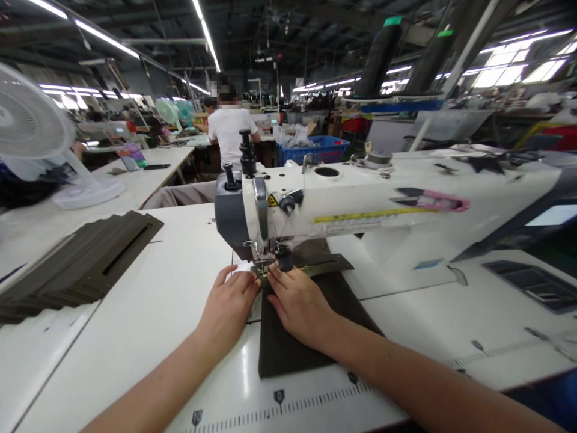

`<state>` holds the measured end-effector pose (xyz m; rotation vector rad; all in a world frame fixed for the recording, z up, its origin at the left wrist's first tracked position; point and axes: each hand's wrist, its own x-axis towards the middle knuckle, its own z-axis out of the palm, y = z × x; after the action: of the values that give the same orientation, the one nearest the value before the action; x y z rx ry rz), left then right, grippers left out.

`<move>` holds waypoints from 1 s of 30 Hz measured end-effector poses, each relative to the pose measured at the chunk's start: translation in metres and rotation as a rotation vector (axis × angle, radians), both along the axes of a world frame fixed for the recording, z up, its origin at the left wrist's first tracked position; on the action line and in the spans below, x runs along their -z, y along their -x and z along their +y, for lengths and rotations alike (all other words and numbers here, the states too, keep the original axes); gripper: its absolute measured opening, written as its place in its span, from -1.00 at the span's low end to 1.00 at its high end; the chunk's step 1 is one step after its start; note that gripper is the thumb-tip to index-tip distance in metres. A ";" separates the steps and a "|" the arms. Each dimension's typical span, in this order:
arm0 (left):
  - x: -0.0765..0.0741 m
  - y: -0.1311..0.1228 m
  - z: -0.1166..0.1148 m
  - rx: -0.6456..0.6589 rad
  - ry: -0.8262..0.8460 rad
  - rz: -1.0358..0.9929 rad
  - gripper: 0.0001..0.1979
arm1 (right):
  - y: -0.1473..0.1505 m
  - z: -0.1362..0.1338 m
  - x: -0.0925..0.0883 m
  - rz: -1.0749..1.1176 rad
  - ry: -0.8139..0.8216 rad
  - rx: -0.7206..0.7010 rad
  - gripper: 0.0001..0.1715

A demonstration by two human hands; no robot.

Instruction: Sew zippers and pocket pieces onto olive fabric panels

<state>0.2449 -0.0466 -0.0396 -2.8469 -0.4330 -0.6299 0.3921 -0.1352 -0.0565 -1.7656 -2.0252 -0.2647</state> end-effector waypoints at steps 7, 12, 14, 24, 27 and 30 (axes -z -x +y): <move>-0.002 -0.006 -0.004 -0.008 -0.039 0.034 -0.83 | 0.000 0.000 -0.003 -0.012 0.026 -0.009 -0.58; -0.002 -0.007 0.001 -0.007 -0.022 0.033 -0.84 | -0.002 0.003 -0.002 0.008 0.019 -0.021 -0.61; -0.001 -0.007 0.003 -0.002 -0.011 0.023 -0.85 | -0.003 0.005 -0.002 0.017 0.012 -0.026 -0.63; -0.001 -0.008 0.010 0.021 0.031 0.018 -0.84 | -0.003 0.008 -0.005 0.050 0.055 -0.018 -0.64; 0.000 -0.008 0.012 0.033 0.020 0.006 -0.84 | -0.003 0.009 -0.006 0.053 0.067 -0.014 -0.64; 0.000 -0.009 0.013 0.038 0.017 -0.002 -0.84 | -0.004 0.010 -0.006 0.046 0.072 -0.014 -0.65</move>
<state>0.2537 -0.0332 -0.0400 -2.8771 -0.3866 -0.6389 0.3961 -0.1250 -0.0508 -1.7832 -2.0371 -0.1478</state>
